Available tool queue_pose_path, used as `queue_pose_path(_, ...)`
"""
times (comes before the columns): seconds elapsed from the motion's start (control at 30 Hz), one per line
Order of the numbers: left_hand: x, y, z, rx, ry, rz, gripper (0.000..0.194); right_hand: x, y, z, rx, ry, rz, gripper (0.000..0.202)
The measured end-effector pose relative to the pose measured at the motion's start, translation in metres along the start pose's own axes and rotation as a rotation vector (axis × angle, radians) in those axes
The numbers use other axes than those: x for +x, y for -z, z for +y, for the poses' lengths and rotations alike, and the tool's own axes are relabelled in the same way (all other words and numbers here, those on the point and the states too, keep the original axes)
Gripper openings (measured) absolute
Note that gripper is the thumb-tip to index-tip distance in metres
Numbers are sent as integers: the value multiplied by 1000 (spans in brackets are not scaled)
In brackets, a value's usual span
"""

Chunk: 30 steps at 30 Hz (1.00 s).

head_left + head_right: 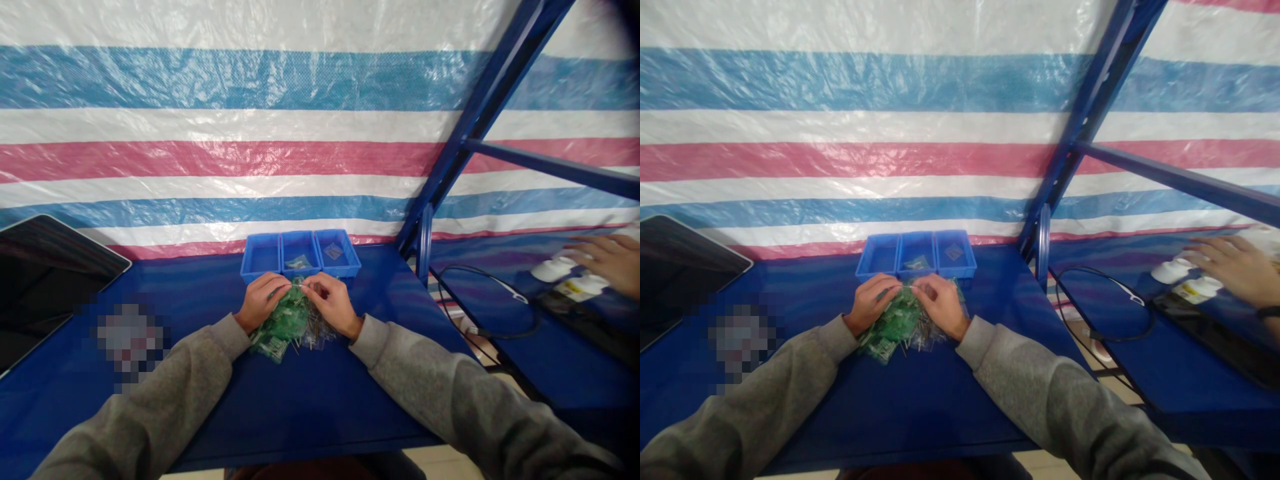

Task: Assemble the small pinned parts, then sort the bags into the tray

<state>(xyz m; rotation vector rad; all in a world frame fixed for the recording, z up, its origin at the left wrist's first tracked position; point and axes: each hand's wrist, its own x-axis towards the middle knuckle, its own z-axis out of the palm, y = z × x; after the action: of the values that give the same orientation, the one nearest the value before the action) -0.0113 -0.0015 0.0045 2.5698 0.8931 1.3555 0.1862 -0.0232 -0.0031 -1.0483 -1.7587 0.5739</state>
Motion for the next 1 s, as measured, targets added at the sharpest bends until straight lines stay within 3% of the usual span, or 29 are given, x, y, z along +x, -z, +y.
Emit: queue_pose_path(1.0,-1,0,0,5,-24,6,10,1,-1,1,-26,55,57,25)
